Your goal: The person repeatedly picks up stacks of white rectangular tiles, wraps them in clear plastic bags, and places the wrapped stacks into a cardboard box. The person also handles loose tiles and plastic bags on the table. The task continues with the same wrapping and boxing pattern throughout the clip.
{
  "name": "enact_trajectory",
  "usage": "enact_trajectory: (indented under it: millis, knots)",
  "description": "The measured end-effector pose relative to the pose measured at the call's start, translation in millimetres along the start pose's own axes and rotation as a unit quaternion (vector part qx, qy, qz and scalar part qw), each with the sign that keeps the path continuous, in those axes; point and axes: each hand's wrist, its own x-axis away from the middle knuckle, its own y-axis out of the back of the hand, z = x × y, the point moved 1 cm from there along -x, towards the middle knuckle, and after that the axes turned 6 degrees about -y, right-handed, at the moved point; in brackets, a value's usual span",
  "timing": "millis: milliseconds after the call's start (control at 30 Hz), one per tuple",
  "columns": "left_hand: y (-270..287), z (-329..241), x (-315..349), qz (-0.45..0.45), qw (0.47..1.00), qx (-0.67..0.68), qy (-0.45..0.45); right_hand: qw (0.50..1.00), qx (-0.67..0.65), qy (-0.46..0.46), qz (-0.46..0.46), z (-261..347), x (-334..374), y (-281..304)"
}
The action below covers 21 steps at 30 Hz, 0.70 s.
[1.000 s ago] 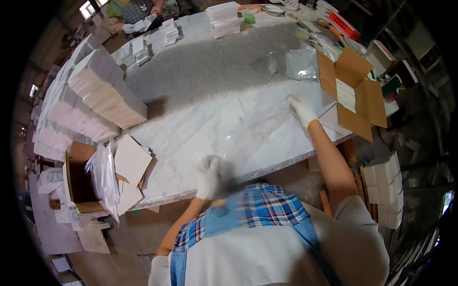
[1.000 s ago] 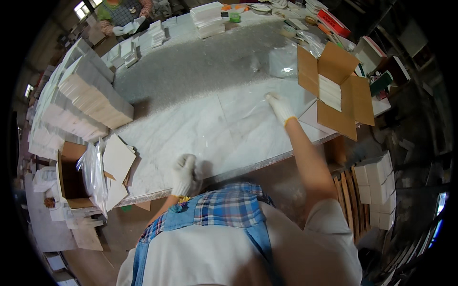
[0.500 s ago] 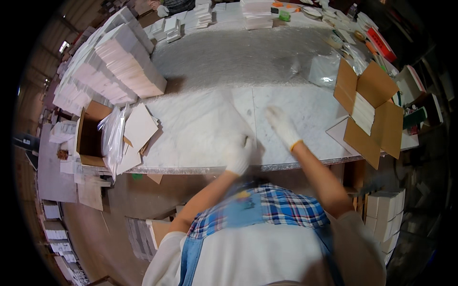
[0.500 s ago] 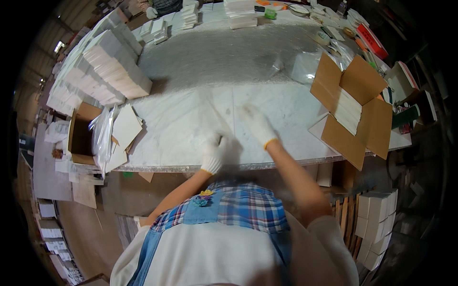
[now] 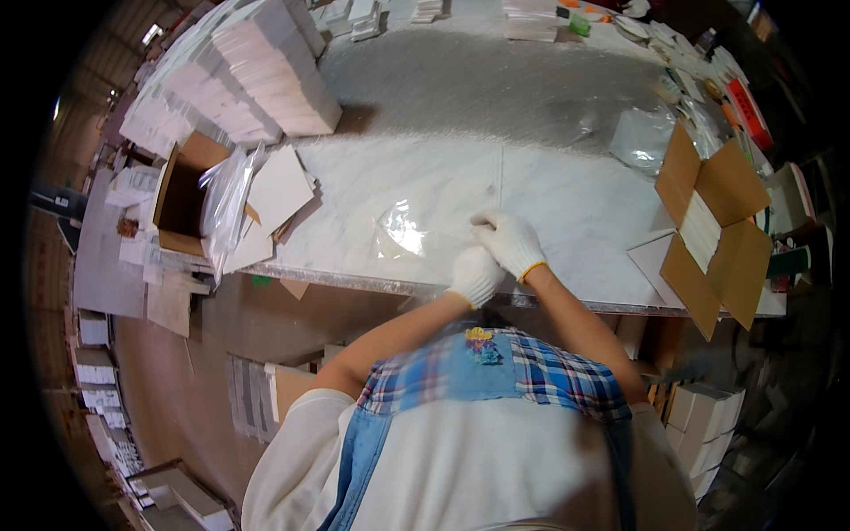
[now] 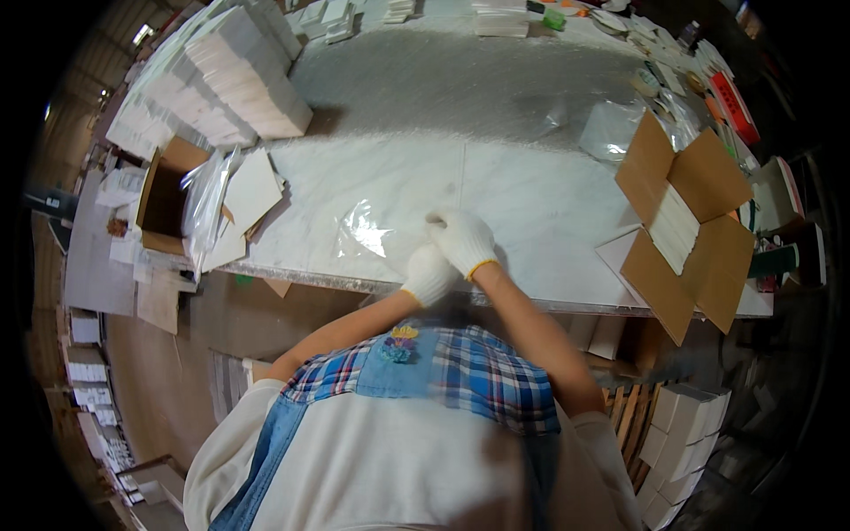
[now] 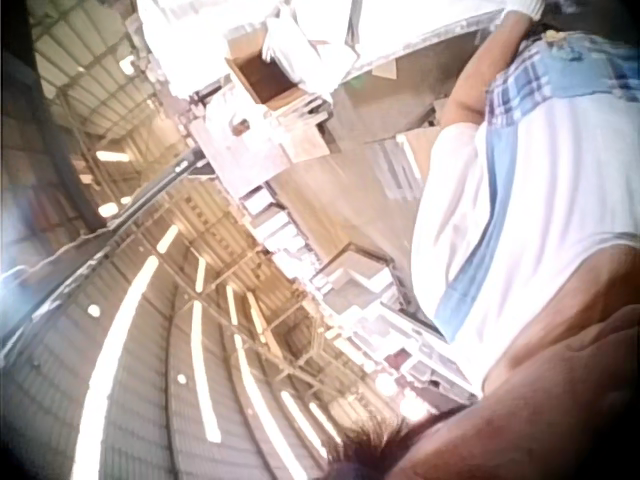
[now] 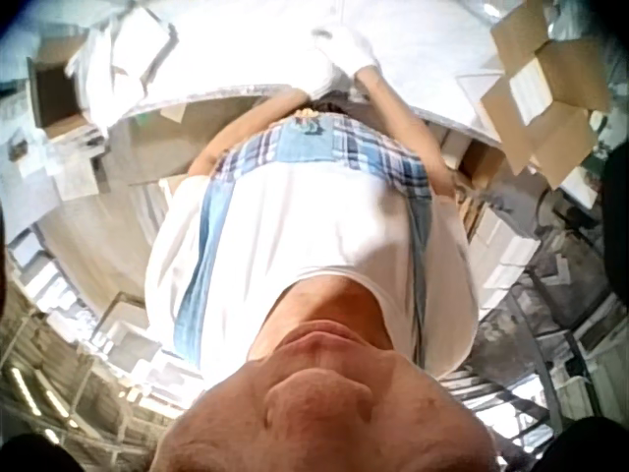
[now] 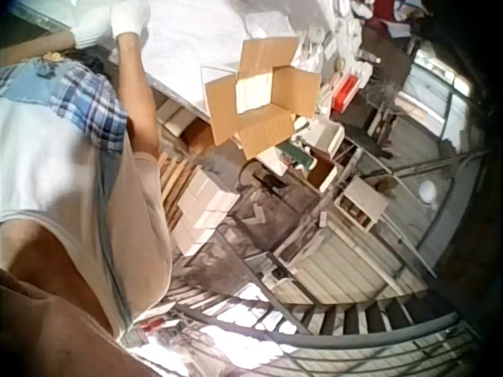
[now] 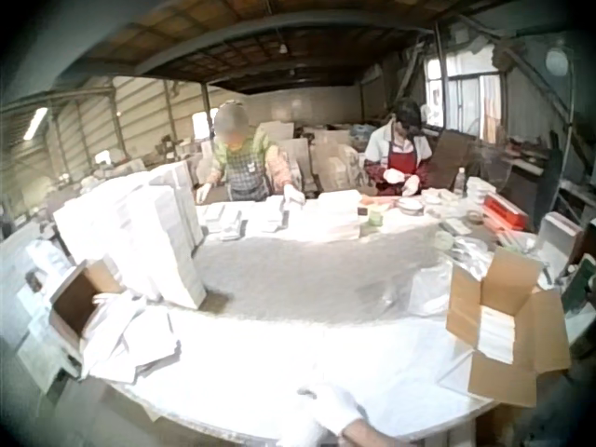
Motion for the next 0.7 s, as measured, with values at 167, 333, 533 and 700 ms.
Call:
enact_trajectory:
  millis: [167,333,533,700]
  knots:
    - [56.9,-16.7,2.6,0.08,0.984,0.151,0.056,0.993,-0.109,0.001,-0.054,-29.4,-18.4,-15.2]
    - [84.5,-9.2,40.8,-0.136,0.944,0.301,-0.004,0.971,-0.216,-0.027,-0.096,-16.7,-11.2,-5.9]
    - [113.9,69.7,41.3,-0.185,0.963,0.168,0.103,0.964,-0.214,0.057,-0.146,-24.7,-12.6,-10.1]
    - [141.2,49.2,25.2,-0.04,0.971,0.136,0.191,0.962,-0.221,0.056,-0.151,-26.9,-9.9,-8.6]
